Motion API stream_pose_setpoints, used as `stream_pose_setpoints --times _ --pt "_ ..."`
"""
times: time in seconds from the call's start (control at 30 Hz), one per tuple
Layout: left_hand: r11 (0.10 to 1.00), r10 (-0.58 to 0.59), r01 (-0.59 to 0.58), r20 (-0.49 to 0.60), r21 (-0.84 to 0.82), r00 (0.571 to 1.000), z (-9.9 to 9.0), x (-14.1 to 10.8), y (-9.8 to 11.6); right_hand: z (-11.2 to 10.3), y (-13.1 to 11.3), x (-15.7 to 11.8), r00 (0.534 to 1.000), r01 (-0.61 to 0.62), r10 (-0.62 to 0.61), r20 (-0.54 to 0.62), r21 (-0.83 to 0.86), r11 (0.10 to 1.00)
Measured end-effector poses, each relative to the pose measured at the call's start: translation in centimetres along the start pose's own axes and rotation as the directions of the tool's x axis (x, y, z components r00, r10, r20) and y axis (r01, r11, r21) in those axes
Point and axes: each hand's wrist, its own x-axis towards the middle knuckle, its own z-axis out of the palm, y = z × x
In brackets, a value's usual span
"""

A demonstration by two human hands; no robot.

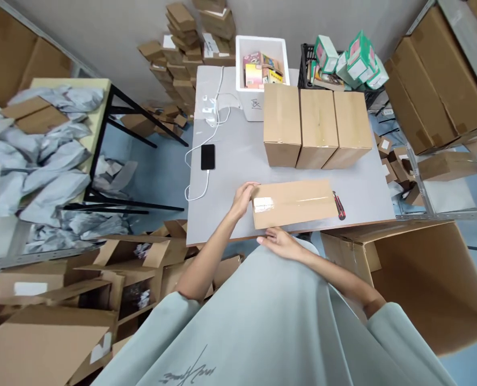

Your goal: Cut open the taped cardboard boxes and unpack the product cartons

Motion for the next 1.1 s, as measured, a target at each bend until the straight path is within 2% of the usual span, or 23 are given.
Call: stream_pose_setpoints --times 0.07,0.13,0.2,0.23,0.27,0.33,0.37,0.4,0.43,0.47,0.53,0.63,0.73,0.87,1.0,1.1 --pt "0.999 -0.004 0.003 -0.004 -0.046 1.000 -1.4 0.4 -1.5 0.0 -0.3 0.5 1.000 -0.012 0.012 -0.003 -0.040 0.999" --pt "0.993 -0.005 0.003 -0.020 -0.121 1.000 -2.8 0.3 -3.2 -1.4 -1.1 -0.7 0.999 -0.006 0.004 -0.035 -0.074 0.997" --pt "0.982 -0.015 0.002 -0.063 -0.189 0.998 -4.3 -0.3 -5.1 -4.7 -2.3 -3.1 0.992 0.016 -0.031 -0.126 -0.119 0.993" --pt "0.979 -0.034 0.015 -0.090 -0.204 0.995 -5.1 -0.9 -6.2 -7.1 -2.9 -4.5 0.969 0.043 -0.081 -0.235 -0.160 0.986" --pt "0.978 -0.067 0.043 -0.113 -0.204 0.991 -5.7 -1.6 -7.5 -9.7 -3.3 -5.7 0.909 0.070 -0.153 -0.388 -0.218 0.973" --pt "0.975 -0.160 0.135 -0.134 -0.176 0.978 -6.5 -3.3 -10.1 -15.3 -3.4 -7.4 0.687 0.100 -0.287 -0.668 -0.304 0.947" --pt "0.969 -0.210 0.188 -0.132 -0.162 0.969 -6.6 -4.2 -11.4 -18.0 -3.0 -7.7 0.573 0.082 -0.303 -0.761 -0.314 0.946" --pt "0.960 -0.255 0.236 -0.124 -0.149 0.959 -6.5 -5.1 -12.6 -20.3 -2.2 -7.6 0.495 0.032 -0.271 -0.826 -0.294 0.955" --pt "0.952 -0.290 0.274 -0.112 -0.139 0.951 -6.1 -5.8 -13.7 -22.0 -1.3 -7.2 0.485 -0.038 -0.199 -0.852 -0.248 0.968" --pt "0.946 -0.310 0.296 -0.099 -0.132 0.946 -5.6 -6.3 -14.6 -23.3 -0.2 -6.5 0.514 -0.075 -0.150 -0.845 -0.218 0.973" --pt "0.944 -0.317 0.307 -0.079 -0.122 0.945 -4.4 -6.9 -15.7 -24.1 2.1 -4.7 0.590 -0.119 -0.084 -0.803 -0.190 0.975" --pt "0.959 -0.263 0.257 -0.042 -0.116 0.964 -2.7 -6.8 -15.8 -22.9 4.6 -2.0 0.718 -0.127 -0.052 -0.694 -0.204 0.971" --pt "0.971 -0.212 0.212 0.006 -0.107 0.977 -1.8 -6.4 -15.0 -21.7 5.6 -0.7 0.804 -0.111 -0.050 -0.593 -0.233 0.966" --pt "0.979 -0.183 0.183 0.002 -0.086 0.983 -2.0 -6.5 -13.6 -22.3 5.5 -0.8 0.845 -0.106 -0.051 -0.532 -0.261 0.960" --pt "0.984 -0.156 0.153 -0.021 -0.085 0.988 -2.3 -7.0 -12.1 -23.8 4.5 -1.4 0.853 -0.061 -0.097 -0.513 -0.282 0.958" --pt "0.994 -0.089 0.085 -0.049 -0.070 0.995 -1.9 -7.1 -11.0 -24.2 3.3 -1.3 0.848 -0.017 -0.141 -0.510 -0.292 0.956"
